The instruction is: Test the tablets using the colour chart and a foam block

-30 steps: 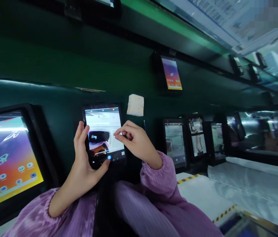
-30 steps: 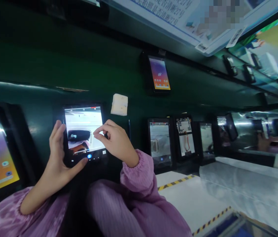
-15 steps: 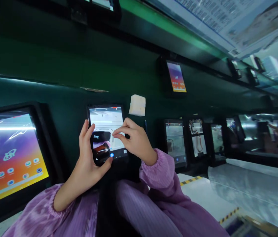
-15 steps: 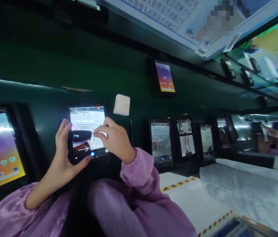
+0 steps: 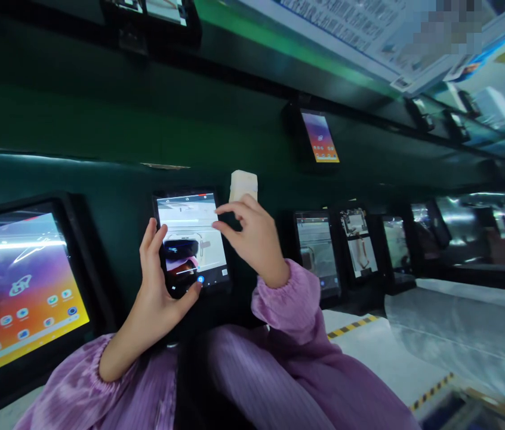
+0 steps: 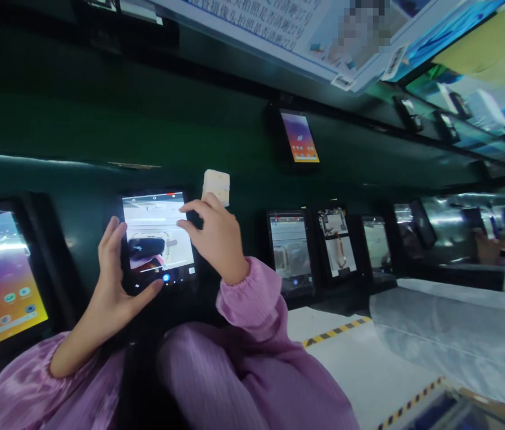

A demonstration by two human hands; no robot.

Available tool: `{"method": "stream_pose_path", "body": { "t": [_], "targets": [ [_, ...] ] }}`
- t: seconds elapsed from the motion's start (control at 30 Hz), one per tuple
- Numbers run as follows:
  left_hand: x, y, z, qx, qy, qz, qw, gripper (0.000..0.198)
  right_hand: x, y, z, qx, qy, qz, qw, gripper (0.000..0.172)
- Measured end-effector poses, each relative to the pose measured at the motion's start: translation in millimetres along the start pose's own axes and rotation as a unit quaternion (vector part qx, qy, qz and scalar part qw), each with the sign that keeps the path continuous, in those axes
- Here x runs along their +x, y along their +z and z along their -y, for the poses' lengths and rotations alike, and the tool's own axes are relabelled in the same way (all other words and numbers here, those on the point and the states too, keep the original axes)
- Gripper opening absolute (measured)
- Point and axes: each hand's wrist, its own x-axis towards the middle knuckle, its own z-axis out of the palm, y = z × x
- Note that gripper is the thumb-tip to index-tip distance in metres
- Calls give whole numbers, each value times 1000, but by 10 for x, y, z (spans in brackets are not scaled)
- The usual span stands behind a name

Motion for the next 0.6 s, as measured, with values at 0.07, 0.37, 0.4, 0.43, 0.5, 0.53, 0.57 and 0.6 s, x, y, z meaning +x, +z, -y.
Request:
{"method": "stream_pose_path", "body": {
  "t": [0.07,0.37,0.4,0.43,0.5,0.53,0.57,0.6],
  "targets": [
    [4,3,6,1,-3,-2,1000,103,-133,-144,-143,-31,52,-41,997,14],
    [-91,-3,-25,-1,-25,3,1000,102,-547,-232,-642,-24,214,39,976,31],
    [-116,-7,-28,0,-24,1,1000,102,-557,-253,-645,-3,208,50,977,30],
    [-139,-9,-33,1,-24,0,1000,101,-561,-284,-642,36,198,59,978,29],
    [-166,-13,-47,2,-27,2,1000,100,-543,-351,-613,154,165,56,973,24],
    [-171,-13,-56,3,-30,4,1000,99,-517,-370,-585,222,138,42,964,22],
    [-169,-12,-64,8,-33,7,999,99,-478,-370,-548,284,108,23,952,22],
    [-164,-9,-73,15,-34,8,999,98,-426,-347,-503,334,78,2,939,24]
  ]
}}
